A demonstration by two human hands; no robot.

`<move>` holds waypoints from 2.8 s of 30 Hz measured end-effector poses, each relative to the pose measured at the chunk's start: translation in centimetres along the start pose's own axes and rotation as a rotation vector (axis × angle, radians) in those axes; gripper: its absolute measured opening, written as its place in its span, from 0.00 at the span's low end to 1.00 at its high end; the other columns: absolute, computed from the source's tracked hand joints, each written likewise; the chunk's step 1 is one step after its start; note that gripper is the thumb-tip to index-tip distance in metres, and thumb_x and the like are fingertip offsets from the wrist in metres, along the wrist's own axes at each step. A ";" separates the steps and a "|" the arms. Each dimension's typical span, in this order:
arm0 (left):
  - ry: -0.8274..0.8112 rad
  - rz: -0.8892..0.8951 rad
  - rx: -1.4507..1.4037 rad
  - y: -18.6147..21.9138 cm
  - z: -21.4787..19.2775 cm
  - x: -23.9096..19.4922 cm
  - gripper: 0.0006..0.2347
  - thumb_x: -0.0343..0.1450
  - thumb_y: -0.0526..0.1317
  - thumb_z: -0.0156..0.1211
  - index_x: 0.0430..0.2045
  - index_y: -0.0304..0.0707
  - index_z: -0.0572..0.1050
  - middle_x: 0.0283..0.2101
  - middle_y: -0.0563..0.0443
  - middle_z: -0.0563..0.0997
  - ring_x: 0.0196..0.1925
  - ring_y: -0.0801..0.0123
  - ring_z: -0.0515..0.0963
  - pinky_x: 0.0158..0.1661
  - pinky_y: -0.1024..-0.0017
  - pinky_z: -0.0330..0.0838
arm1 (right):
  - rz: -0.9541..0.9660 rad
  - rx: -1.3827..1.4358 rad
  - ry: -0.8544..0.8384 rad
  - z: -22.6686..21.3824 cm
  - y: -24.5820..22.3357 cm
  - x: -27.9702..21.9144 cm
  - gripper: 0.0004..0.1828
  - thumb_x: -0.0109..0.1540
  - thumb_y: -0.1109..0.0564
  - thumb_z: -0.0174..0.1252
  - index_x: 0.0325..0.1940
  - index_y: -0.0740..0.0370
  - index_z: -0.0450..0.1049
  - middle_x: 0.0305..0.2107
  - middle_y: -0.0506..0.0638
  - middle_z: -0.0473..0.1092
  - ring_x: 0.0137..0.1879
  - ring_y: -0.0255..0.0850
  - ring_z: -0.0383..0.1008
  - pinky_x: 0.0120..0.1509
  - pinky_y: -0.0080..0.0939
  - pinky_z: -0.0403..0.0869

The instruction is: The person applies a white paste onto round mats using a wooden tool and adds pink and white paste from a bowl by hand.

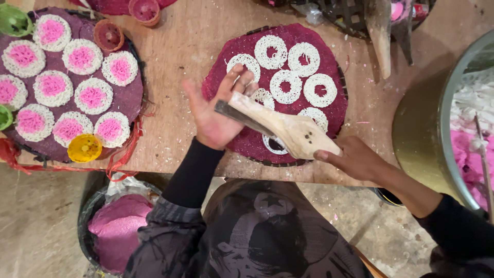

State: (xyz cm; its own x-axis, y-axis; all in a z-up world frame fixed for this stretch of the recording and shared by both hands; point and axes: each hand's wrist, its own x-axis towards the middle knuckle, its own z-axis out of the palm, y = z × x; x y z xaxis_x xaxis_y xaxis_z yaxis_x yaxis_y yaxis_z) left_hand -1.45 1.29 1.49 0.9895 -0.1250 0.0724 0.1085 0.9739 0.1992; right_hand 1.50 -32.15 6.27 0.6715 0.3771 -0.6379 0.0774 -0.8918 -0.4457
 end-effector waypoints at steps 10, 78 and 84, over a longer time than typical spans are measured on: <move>-0.593 0.029 1.634 -2.7 2.2 0.7 0.38 0.67 0.52 0.71 0.69 0.31 0.60 0.73 0.38 0.61 0.78 0.47 0.51 0.74 0.55 0.45 | -0.162 0.125 0.169 -0.2 0.3 -1.5 0.29 0.58 0.36 0.58 0.35 0.67 0.78 0.15 0.53 0.70 0.23 0.43 0.71 0.30 0.48 0.71; -0.527 0.693 2.452 -0.8 12.6 2.1 0.07 0.65 0.38 0.65 0.32 0.38 0.74 0.24 0.49 0.76 0.27 0.57 0.77 0.33 0.59 0.68 | -0.782 0.906 0.457 -9.9 -17.2 -0.4 0.20 0.67 0.58 0.52 0.63 0.61 0.59 0.32 0.52 0.69 0.25 0.37 0.69 0.27 0.37 0.72; -0.559 0.353 2.437 1.0 13.2 0.1 0.13 0.56 0.43 0.70 0.31 0.45 0.77 0.25 0.51 0.79 0.28 0.57 0.79 0.33 0.59 0.71 | -1.024 0.058 0.792 -7.2 -17.2 -5.5 0.16 0.65 0.66 0.55 0.54 0.69 0.58 0.38 0.57 0.62 0.42 0.47 0.66 0.51 0.47 0.68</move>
State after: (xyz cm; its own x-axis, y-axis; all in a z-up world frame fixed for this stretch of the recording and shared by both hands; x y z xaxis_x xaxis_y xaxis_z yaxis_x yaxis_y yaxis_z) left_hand -2.45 -0.21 14.58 0.7974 -0.4792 0.3668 -0.5906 -0.7445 0.3112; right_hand 1.73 -20.70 21.94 0.5784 0.6098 0.5418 0.7938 -0.2676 -0.5462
